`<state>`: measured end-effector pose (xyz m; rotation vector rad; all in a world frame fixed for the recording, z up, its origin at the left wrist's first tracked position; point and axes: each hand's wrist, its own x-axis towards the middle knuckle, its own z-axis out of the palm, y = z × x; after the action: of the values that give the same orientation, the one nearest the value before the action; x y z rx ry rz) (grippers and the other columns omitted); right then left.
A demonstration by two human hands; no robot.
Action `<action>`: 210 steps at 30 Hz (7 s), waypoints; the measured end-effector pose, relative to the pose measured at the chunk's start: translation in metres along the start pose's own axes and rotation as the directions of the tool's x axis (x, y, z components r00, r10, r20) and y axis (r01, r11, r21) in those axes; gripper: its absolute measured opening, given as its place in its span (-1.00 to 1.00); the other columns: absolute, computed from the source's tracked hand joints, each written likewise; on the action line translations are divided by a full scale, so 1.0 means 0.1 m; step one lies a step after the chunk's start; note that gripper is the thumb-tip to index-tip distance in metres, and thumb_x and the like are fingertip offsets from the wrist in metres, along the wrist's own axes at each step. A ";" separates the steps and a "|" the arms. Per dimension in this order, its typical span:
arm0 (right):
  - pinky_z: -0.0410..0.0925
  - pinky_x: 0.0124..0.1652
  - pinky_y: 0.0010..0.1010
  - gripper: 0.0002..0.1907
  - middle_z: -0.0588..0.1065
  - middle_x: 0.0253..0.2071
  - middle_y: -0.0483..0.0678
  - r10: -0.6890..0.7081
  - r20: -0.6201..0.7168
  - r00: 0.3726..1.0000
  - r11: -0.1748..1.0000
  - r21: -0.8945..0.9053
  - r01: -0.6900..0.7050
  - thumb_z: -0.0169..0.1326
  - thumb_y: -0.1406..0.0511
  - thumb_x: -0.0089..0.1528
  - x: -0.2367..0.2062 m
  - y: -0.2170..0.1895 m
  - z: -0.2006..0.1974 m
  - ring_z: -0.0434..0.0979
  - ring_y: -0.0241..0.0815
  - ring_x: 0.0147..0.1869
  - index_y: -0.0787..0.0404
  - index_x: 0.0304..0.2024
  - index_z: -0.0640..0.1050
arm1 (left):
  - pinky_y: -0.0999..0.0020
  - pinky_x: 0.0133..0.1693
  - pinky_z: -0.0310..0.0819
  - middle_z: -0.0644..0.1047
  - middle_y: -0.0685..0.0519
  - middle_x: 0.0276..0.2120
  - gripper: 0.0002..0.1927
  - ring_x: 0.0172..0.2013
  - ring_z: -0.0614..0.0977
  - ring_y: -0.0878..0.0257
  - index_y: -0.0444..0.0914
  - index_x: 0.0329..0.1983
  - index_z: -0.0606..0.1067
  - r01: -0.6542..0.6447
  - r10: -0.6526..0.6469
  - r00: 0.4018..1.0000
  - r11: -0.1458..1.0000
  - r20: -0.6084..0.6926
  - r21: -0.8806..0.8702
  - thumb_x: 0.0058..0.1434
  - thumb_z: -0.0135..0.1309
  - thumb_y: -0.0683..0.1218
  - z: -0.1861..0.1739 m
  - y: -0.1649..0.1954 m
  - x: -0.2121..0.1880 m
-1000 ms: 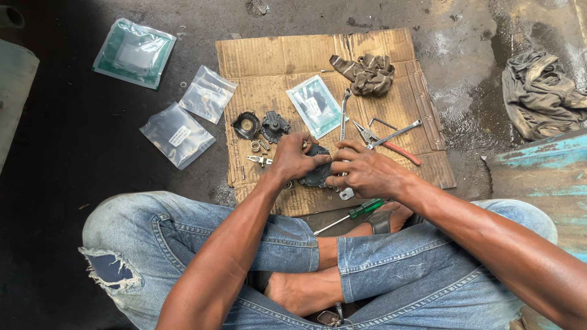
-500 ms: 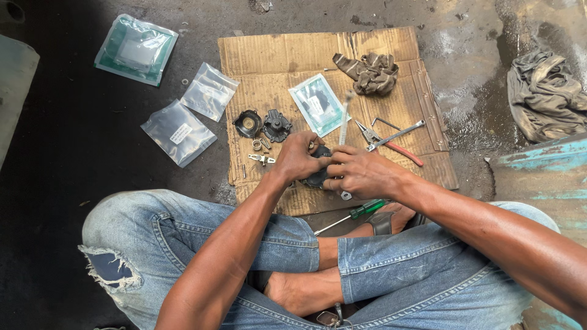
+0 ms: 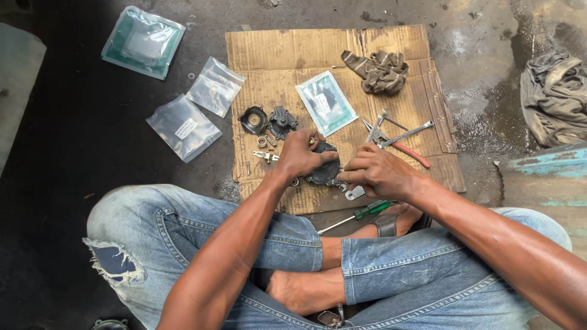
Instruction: The person sits on the floor assembling a mechanical component, likely a carburetor, using various tools. They tighten screws with a wrench, handle small parts, and open plastic bags containing new components to integrate them into the assembly.
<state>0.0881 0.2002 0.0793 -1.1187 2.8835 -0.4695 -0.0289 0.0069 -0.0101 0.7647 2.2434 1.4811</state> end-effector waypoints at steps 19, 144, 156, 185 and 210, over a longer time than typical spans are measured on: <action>0.35 -0.26 -0.08 -0.73 0.48 -0.46 -0.03 0.289 0.081 0.954 0.957 -0.066 -0.284 0.22 0.20 0.14 -0.07 -0.17 0.13 0.55 0.02 -0.29 0.09 -0.12 0.64 | 0.23 -0.55 0.46 0.54 0.01 -0.61 -0.54 -0.59 0.57 0.23 -0.32 -0.31 0.57 0.016 -0.015 0.999 1.000 0.038 -0.010 -0.11 0.41 0.08 -0.01 0.08 -0.02; 0.22 0.18 -0.12 -0.67 0.53 -0.25 -0.19 0.155 0.072 0.985 0.925 -0.360 -0.119 0.17 0.26 0.18 0.35 0.24 -0.33 0.48 -0.20 -0.01 -0.13 0.00 0.61 | 0.16 -0.07 0.54 0.62 -0.21 -0.18 -0.28 -0.14 0.67 0.03 -0.40 -0.09 0.55 -0.055 0.044 0.964 0.998 0.262 0.035 -0.19 0.46 0.17 -0.08 0.26 0.03; 0.05 0.45 -0.01 -0.61 0.48 -0.19 -0.21 -0.077 0.198 0.977 0.870 -0.466 0.163 0.14 0.32 0.09 0.37 0.24 -0.46 0.45 -0.16 0.16 0.02 0.00 0.56 | 0.07 -0.12 0.49 0.59 -0.20 -0.26 -0.41 -0.19 0.63 -0.05 -0.36 -0.19 0.52 -0.209 0.199 0.943 0.978 0.265 0.011 -0.17 0.41 0.11 -0.03 0.20 0.04; 0.30 0.21 -0.15 -0.53 0.45 -0.35 -0.15 -0.035 0.014 0.999 0.951 -0.306 0.037 0.16 0.42 -0.04 0.13 0.20 -0.30 0.49 -0.09 -0.09 0.08 -0.04 0.59 | 0.06 -0.03 0.45 0.58 -0.19 -0.29 -0.50 -0.14 0.58 -0.12 -0.39 -0.25 0.55 -0.323 0.293 0.913 0.944 0.283 0.067 -0.19 0.41 0.00 0.05 0.28 0.01; 0.32 -0.13 -0.23 -0.55 0.41 -0.46 -0.14 -0.025 -0.035 0.999 0.969 -0.247 0.016 0.19 0.42 -0.15 0.09 0.20 -0.16 0.44 -0.11 -0.27 0.13 -0.16 0.58 | 0.06 -0.03 0.40 0.56 -0.18 -0.27 -0.45 -0.14 0.53 -0.11 -0.40 -0.21 0.55 -0.426 0.404 0.887 0.902 0.223 0.062 -0.22 0.40 0.01 0.14 0.19 -0.01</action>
<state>0.0660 0.2124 0.0899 -1.1813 3.0303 -0.1339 -0.0157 0.0220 0.0017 1.4408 2.1007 1.3783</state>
